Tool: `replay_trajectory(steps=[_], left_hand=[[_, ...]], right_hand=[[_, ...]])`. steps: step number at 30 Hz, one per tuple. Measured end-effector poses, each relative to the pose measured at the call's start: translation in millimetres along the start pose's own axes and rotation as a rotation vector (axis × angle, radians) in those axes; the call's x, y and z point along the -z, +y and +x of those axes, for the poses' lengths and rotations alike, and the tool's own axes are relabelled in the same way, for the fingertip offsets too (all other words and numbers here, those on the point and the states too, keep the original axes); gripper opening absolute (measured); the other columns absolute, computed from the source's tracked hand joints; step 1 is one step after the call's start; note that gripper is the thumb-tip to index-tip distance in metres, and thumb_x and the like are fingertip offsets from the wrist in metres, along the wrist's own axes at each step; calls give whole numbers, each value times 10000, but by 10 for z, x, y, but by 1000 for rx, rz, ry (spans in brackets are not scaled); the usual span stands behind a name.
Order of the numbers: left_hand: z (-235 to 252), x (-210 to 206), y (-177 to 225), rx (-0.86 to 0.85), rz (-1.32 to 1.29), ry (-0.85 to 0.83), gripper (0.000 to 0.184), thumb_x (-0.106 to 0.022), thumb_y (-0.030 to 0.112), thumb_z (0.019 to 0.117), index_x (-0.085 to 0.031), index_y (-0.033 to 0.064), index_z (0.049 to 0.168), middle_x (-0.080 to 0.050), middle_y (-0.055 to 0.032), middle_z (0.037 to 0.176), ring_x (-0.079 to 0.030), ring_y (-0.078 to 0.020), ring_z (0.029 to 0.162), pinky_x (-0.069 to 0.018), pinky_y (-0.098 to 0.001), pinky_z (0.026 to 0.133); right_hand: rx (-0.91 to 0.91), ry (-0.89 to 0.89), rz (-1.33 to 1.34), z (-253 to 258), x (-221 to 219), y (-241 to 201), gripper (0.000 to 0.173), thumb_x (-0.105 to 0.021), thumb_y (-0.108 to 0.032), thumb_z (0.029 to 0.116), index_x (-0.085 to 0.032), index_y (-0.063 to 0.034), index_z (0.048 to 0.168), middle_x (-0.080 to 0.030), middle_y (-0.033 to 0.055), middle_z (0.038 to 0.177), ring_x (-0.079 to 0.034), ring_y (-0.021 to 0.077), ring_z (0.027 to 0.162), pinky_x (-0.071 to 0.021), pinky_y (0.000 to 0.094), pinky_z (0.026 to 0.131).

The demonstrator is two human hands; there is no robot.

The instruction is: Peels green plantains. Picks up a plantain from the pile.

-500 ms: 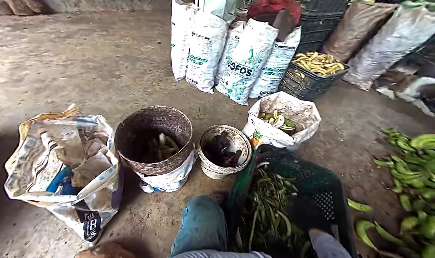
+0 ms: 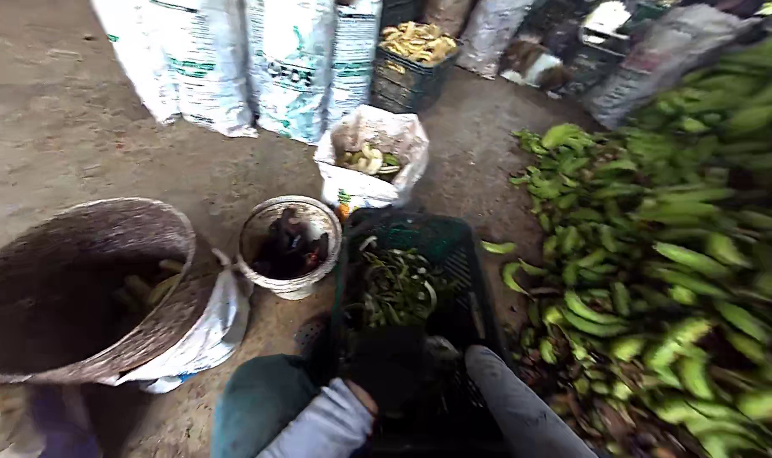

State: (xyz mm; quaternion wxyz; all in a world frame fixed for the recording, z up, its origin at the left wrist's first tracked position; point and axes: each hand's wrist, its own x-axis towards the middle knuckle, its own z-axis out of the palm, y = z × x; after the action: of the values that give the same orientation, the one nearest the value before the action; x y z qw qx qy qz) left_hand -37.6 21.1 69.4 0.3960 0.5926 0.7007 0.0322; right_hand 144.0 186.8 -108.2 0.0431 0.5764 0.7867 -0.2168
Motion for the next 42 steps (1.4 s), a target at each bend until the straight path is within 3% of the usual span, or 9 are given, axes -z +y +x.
replay_trajectory(steps=[3, 5, 8, 12, 17, 21, 27, 33, 42], left_hand=[[117, 197, -192, -14, -166, 249, 519, -449, 532, 1051, -613, 137, 1345, -693, -147, 1183, -680, -328, 1080, -537, -591, 920], [179, 232, -324, -124, -350, 401, 522, -481, 568, 1032, -638, 146, 1296, -702, -93, 1089, -688, -237, 975, -565, -520, 872], [246, 125, -334, -292, -682, 497, 492, -604, 546, 976, -637, 156, 1274, -696, -5, 1022, -663, -105, 881, -572, -359, 791], [311, -254, -138, -524, -1078, 404, 415, -502, 273, 1069, -503, 23, 1400, -653, -43, 1035, -653, -114, 850, -585, -292, 754], [130, -587, 112, -611, -1226, 384, 618, -397, 464, 1060, -428, -30, 1431, -617, 10, 827, -617, -107, 673, -569, -275, 626], [-115, -401, 493, -832, -1416, 376, 521, -490, 501, 1048, -543, 48, 1301, -627, 30, 721, -633, -110, 605, -595, -299, 619], [281, -979, 194, -296, -1050, -32, 506, -303, 432, 1112, -492, 52, 1389, -595, -28, 864, -588, -117, 661, -551, -299, 608], [123, -502, 398, -498, -686, 220, 496, -526, 492, 1029, -560, 170, 1404, -667, -1, 1068, -633, -96, 844, -553, -320, 755], [268, -196, 415, -614, -53, 349, 644, -514, 604, 990, -556, 183, 1476, -634, -140, 1312, -631, -299, 1169, -502, -531, 1011]], right_hand=[[-71, 93, 805, -358, 598, -40, 586, -713, -240, 902, -521, -68, 1428, -626, 112, 1330, -617, 175, 1175, -526, 369, 992], [90, 140, 1172, -542, 910, 87, 478, -640, -170, 918, -511, -77, 1368, -669, 58, 1101, -656, 129, 926, -572, 323, 796], [358, 201, 1549, -723, 1163, 183, 489, -562, -312, 985, -443, -164, 1436, -679, 39, 1103, -674, 141, 926, -586, 337, 818], [161, 389, 1465, -890, 1345, -231, 313, -516, -212, 1049, -506, -112, 1345, -675, 62, 923, -633, 125, 682, -549, 274, 588], [316, 490, 1188, -1124, 1360, -309, 463, -655, -154, 957, -529, -106, 1400, -698, 45, 1105, -676, 115, 952, -577, 295, 834], [386, 522, 1254, -1256, 1370, -258, 486, -667, -139, 928, -545, -131, 1399, -704, 36, 1094, -675, 103, 899, -573, 261, 756], [489, 369, 1533, -1341, 1579, -103, 503, -552, -187, 977, -452, -150, 1468, -690, 113, 1038, -688, 178, 850, -592, 318, 723], [347, 285, 1670, -1273, 1515, 113, 435, -300, -338, 1072, -525, -104, 1361, -637, 41, 781, -618, 99, 605, -552, 239, 545], [306, 274, 1775, -1283, 1180, -119, 406, -248, -315, 1104, -581, -87, 1147, -653, 31, 804, -645, 98, 695, -575, 264, 643]])
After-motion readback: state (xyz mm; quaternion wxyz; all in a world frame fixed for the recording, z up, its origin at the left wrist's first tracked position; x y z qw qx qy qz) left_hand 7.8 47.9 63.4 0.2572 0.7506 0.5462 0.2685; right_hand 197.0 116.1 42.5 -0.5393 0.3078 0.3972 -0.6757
